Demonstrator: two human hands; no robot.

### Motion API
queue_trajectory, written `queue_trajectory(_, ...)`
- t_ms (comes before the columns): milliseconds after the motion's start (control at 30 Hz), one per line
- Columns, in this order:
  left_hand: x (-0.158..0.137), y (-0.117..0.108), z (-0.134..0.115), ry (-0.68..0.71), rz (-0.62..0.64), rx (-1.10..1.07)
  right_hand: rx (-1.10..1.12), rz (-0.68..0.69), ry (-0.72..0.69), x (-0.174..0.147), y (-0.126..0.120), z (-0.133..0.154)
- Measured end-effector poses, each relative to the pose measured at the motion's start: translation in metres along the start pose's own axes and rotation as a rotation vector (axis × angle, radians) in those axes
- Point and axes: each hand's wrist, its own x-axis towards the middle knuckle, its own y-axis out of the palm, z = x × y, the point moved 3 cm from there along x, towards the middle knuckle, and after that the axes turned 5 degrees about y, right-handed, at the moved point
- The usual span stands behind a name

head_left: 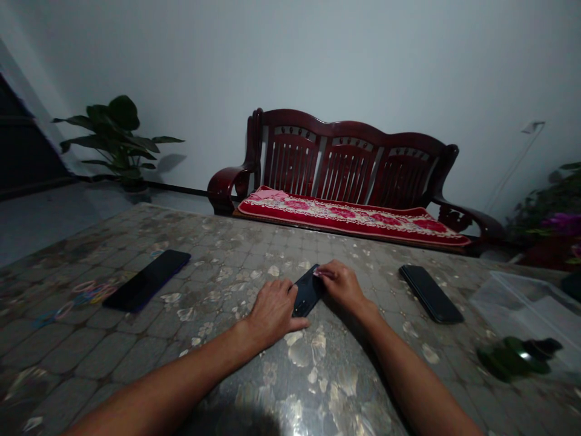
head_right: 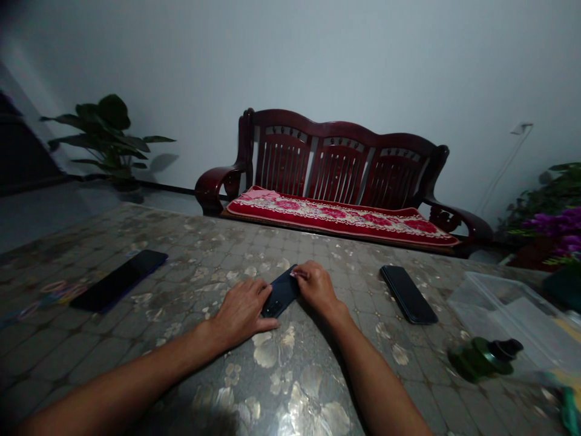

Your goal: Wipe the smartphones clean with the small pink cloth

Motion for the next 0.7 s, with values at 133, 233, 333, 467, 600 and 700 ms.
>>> queue_trajectory(133, -0.003, -0.003, -0.004, 0.057, 0.038, -0.041, -0.108, -0.006, 0.014, 0.005, -0.002, -0.011)
queue_trajectory(233, -0.003, -0.003, -0.004, 0.102, 0.033, -0.093, -0.097, 0.045, -0.043, 0.001, -0.002, -0.003)
queue_trajectory(333, -0.004, 0.001, -0.001, 0.136, 0.024, -0.146, -0.019, 0.159, -0.1, -0.003, 0.0, 0.006)
queue_trajectory(467, -0.003, 0.008, 0.003, 0.142, 0.007, -0.2, 0.062, 0.182, -0.004, 0.003, 0.0, 0.0)
queue_trajectory(600, -0.001, 0.012, 0.002, 0.184, -0.004, -0.207, -0.003, 0.019, 0.046, 0.013, 0.002, -0.014)
queue_trajectory(700, 0.0, 0.012, 0.001, 0.208, -0.002, -0.207, -0.052, -0.024, -0.021, 0.016, 0.008, -0.014)
